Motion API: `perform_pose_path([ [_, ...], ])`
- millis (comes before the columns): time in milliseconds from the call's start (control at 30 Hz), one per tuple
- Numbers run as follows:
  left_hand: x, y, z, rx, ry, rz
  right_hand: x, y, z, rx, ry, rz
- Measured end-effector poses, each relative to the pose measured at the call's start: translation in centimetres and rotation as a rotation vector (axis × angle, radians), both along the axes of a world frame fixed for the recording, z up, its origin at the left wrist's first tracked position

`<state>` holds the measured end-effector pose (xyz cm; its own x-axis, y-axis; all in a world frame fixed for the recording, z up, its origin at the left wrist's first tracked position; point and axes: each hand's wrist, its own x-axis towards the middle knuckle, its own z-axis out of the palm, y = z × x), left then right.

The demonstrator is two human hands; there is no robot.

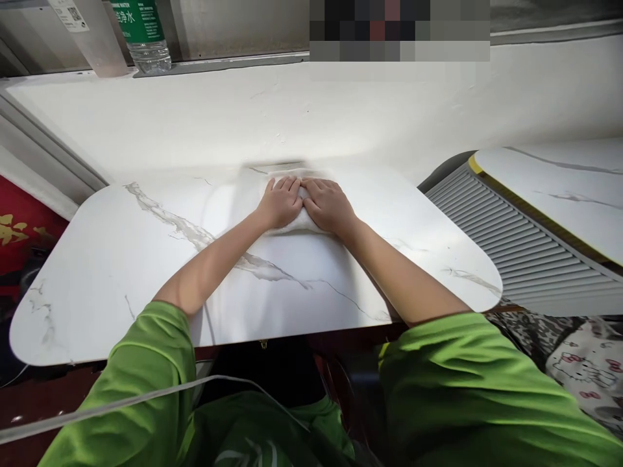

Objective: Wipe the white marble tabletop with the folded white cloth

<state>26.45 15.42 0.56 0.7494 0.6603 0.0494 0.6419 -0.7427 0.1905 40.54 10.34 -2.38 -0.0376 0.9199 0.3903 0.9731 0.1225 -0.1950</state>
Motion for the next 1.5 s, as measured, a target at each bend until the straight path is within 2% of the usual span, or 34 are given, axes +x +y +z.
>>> perform_pose_path([
  [200, -4.1, -6.8, 0.3, -0.01, 0.005, -0.022, -4.0, -7.3, 0.7, -0.042, -0.055, 0.029],
  [367, -7.2, -11.9, -0.1, 0.025, -0.023, -0.05, -6.8, -12.6, 0.7, -0.007, -0.047, 0.077],
  [467, -8.2, -13.2, -0.2, 0.02, -0.012, -0.041, -7.7, -14.0, 0.7, 0.013, -0.032, 0.094],
  [600, -8.3, -13.3, -0.2, 0.024, -0.036, -0.042, -7.9, -13.9, 0.8, 0.016, 0.002, 0.102],
  [733, -8.0, -12.2, -0.2, 0.01, -0.035, -0.027, -7.7, -12.6, 0.9, 0.008, 0.018, 0.112],
  [867, -7.6, -9.7, -0.1, 0.001, -0.04, 0.018, -7.5, -9.6, 0.9, -0.006, 0.031, 0.099],
  [1167, -6.4, 0.5, -0.6, 0.047, -0.087, 0.042, -6.3, 1.1, 0.7, -0.042, 0.06, 0.067],
  [1300, -5.4, 4.0, -0.8, 0.052, -0.102, 0.054, -5.8, 4.5, 0.7, -0.051, 0.07, 0.034],
  [1400, -5.0, 5.2, -0.8, 0.046, -0.112, 0.064, -5.7, 5.6, 0.9, -0.073, 0.06, 0.0],
  [1500, -5.1, 5.2, -0.7, 0.05, -0.121, 0.066, -5.7, 5.7, 0.8, -0.069, 0.065, 0.004],
])
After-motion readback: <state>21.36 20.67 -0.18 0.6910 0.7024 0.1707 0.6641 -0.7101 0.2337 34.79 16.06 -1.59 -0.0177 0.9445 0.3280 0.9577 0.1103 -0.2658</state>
